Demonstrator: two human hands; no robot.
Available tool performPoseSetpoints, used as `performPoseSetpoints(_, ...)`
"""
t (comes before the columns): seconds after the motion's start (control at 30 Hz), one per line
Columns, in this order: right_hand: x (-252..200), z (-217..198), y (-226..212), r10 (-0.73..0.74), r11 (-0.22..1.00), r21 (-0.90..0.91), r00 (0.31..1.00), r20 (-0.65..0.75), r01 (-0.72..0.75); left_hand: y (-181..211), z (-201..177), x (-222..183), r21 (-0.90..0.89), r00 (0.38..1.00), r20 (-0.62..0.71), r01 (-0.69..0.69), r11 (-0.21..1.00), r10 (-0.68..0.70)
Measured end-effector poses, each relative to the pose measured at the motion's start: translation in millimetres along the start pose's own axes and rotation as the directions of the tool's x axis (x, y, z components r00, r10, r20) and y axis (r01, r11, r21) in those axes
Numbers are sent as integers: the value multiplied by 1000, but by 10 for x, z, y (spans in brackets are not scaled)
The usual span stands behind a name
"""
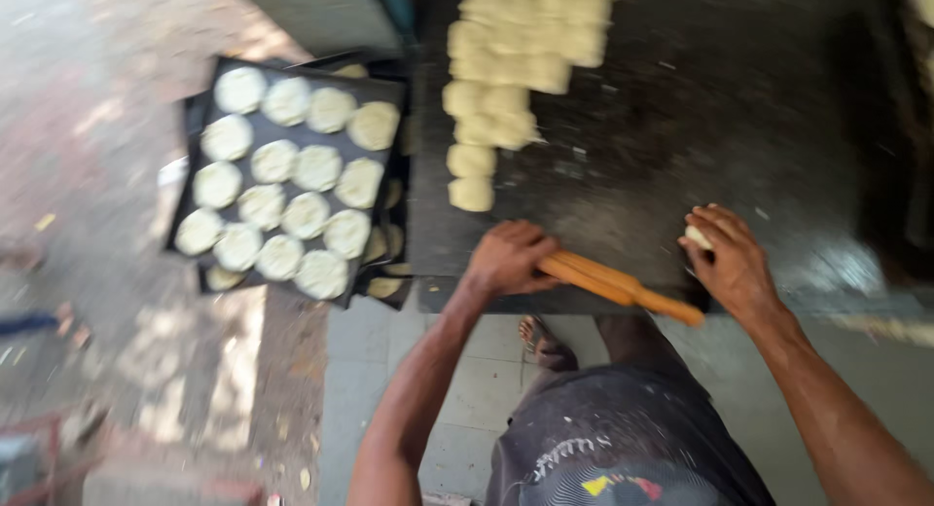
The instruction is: The person uses a rolling pin to flatten small portions of dough on a work surface and then places the flattened pieces onto metal trays.
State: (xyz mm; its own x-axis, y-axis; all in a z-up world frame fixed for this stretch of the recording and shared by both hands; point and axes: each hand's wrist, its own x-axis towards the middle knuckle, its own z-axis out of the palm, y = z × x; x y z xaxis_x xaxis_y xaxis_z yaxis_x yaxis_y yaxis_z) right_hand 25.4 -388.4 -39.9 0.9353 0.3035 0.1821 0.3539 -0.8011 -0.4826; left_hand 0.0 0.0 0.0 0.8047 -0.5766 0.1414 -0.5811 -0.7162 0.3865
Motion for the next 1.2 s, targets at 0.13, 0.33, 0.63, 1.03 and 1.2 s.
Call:
performPoseSetpoints(0.13,-323,-563,-239,350,930,132,936,-31,-344,107,-6,66,51,998,-64,-13,999,16)
performPoseSetpoints(0.33,-21,-397,-529,96,993,-83,985,145,-85,375,-28,77,14,997,65,37,999,-37)
performPoseSetpoints(0.63,3,-573,-285,175,963,100,864,471,-250,1063,225,667,-41,991,120,-56,998,60)
performPoseSetpoints(1.03,1073,-474,831,107,957,268,993,46,-116,585,86,1992,-162,858,281,485,860,-431)
performPoseSetpoints(1.2,414,-507,583,234,935,236,960,156,-266,1400,289,1331,-63,958,80,281,958,-276)
